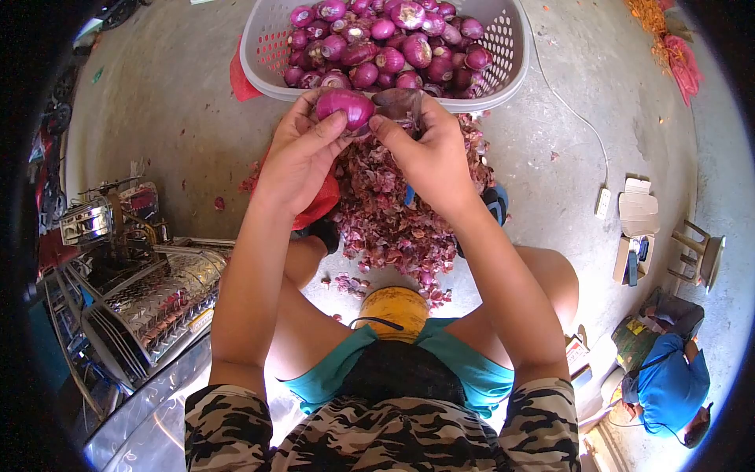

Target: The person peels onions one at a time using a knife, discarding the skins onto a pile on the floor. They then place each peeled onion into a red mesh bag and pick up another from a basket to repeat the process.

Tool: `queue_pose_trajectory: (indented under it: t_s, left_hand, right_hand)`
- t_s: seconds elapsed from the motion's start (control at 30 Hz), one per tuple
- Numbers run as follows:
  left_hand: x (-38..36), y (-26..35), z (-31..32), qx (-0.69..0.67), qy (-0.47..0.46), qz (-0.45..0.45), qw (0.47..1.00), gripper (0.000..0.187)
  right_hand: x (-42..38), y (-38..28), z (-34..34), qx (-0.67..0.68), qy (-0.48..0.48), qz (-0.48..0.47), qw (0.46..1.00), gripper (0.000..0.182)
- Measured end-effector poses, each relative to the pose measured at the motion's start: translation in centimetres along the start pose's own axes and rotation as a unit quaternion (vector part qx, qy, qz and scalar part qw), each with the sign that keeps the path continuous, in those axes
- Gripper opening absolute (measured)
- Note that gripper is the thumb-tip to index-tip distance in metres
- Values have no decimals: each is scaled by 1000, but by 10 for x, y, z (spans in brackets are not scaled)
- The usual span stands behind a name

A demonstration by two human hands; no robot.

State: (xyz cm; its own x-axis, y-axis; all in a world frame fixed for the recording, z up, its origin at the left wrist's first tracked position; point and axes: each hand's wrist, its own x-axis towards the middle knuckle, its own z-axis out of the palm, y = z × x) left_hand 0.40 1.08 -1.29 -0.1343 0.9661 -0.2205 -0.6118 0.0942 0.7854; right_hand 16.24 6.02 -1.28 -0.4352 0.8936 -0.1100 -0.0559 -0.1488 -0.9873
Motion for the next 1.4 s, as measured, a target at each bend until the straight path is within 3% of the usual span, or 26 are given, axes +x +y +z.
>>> queue_pose_trajectory:
  t_s: [0.03,0.13,0.33,0.43,0.53,0.63,0.83,1.03,1.13,1.23,1.33,1.4]
  left_hand:
    - [1,-1,1,-16,-1,9,1000,44]
    - [-1,-4,5,118,3,64,991,48]
    - [-4,-5,9,148,-20,46,988,45]
    - [-4,-3,10,118,-20,21,993,46]
    - [-3,0,8,67,-19,17,997,47]
    - [-3,1,8,67,-9,39,997,47]
    - [-2,-3,4,119,-9,87,989,48]
    - [-1,-3,4,53,-1,38,998,47]
    - [-1,-3,4,38,-3,30,999,42]
    - [0,0,-4,-11,-34,8,999,34]
    - [0,1,-2,-15,8,11,1000,30]
    - [0,3,-9,-47,9,-12,999,29]
  right_hand:
    - [-1,-3,-1,9,-1,36,999,22]
    - [-1,-8,-1,30,-8,93,995,25]
    - [-1,4,0,-35,39,-9,999,25]
    - [0,8,-4,-50,42,-16,998,23]
    - [-3,0,-5,-4,38,59,998,20]
    - [-6,-3,-7,76,53,69,993,16]
    - [-5,-10,3,-22,41,-29,998,15]
    - [-3,-1,-4,-67,57,14,996,14]
    - [-2,3,-2,-44,74,-35,996,13]
    - [0,4,-7,-63,103,-3,993,13]
    - [5,5,-13,-50,93,-15,994,15]
    - [6,4,-18,-161,62,-24,985,16]
